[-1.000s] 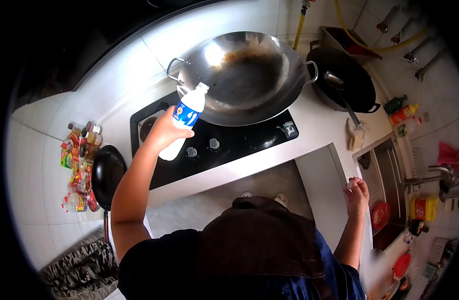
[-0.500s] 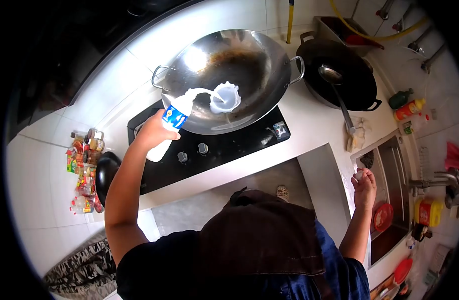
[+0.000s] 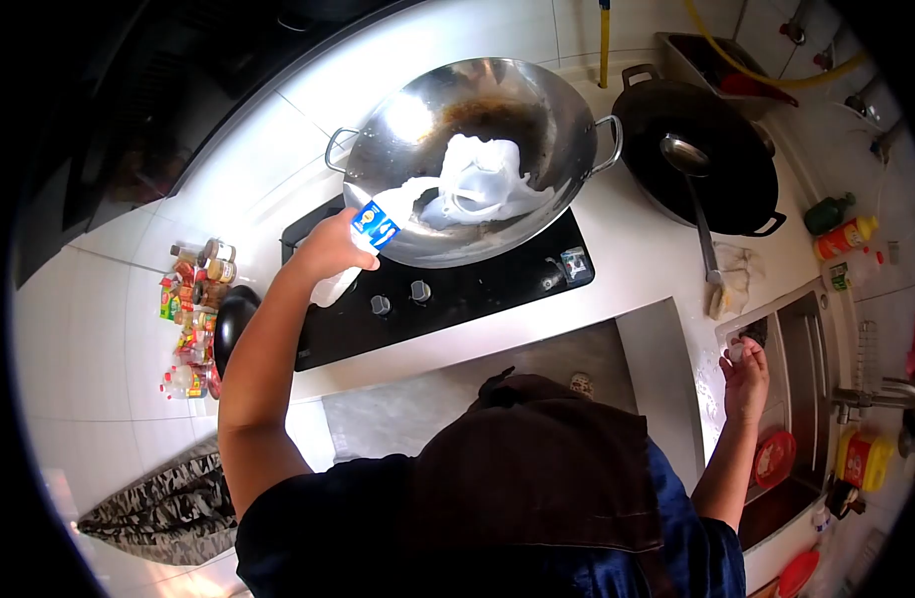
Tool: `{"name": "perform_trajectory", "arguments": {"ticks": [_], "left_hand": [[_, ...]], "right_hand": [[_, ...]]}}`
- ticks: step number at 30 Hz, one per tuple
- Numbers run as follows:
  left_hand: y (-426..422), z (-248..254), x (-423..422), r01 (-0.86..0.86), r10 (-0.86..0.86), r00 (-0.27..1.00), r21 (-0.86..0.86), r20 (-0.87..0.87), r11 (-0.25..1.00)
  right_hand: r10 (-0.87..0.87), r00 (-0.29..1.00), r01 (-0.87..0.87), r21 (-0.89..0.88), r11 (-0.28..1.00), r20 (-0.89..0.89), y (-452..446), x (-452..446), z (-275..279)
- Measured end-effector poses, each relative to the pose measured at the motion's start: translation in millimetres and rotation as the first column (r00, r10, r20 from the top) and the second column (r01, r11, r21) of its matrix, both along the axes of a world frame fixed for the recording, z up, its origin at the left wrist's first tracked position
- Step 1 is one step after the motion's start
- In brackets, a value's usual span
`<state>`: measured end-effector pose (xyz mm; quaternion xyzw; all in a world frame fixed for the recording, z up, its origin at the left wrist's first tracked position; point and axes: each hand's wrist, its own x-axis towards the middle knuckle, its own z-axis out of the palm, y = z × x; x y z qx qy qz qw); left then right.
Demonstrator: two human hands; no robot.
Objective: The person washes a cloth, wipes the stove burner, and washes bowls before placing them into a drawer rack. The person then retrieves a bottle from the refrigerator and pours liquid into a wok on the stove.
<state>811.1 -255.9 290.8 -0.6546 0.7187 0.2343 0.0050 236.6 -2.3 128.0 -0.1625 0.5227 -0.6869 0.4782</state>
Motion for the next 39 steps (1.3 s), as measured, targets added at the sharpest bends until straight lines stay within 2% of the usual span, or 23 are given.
{"name": "perform_trajectory", "arguments": {"ticks": [10,19,28,31,33,35,39], "left_hand": [[-3.9,-2.5,-7.5,-0.004,0.004,1.0,-0.012,0.028,1.0],[-3.5,-2.8,-9.0,-0.017,0.013,0.997,0.048,0.074,0.999],[-5.1,2.6,-18.4,-0.024,0.018,0.993,0.046,0.113,0.999],[-7.9,-6.6,-6.4,0.046,-0.042,0.995,-0.042,0.093,0.998],[-10.7,-14.5,3.4,0.024,-0.024,0.999,0.003,0.029,1.0],[-20.1,-29.7,20.3,0.103,-0.101,0.99,0.013,-0.102,0.995],[-9.1,-11.9,-7.0,0.022,-0.018,0.998,0.056,-0.059,0.998]], "right_hand": [[0.015,1.0,-0.015,-0.013,1.0,0.012,-5.1,-10.1,-3.5],[-0.009,0.999,0.008,0.031,0.999,0.038,1.4,-10.3,-2.3],[0.016,0.998,-0.015,-0.024,1.0,0.061,1.4,-12.2,-11.1],[0.019,0.989,-0.016,-0.018,1.0,0.144,0.6,-12.2,-23.2],[-0.017,0.977,0.01,0.033,0.999,0.214,-0.3,-3.8,-25.4],[0.035,0.957,-0.029,-0.025,0.999,0.287,-5.3,-3.6,-44.1],[0.116,0.896,-0.072,-0.118,0.99,0.429,-25.7,17.6,-31.5]]}}
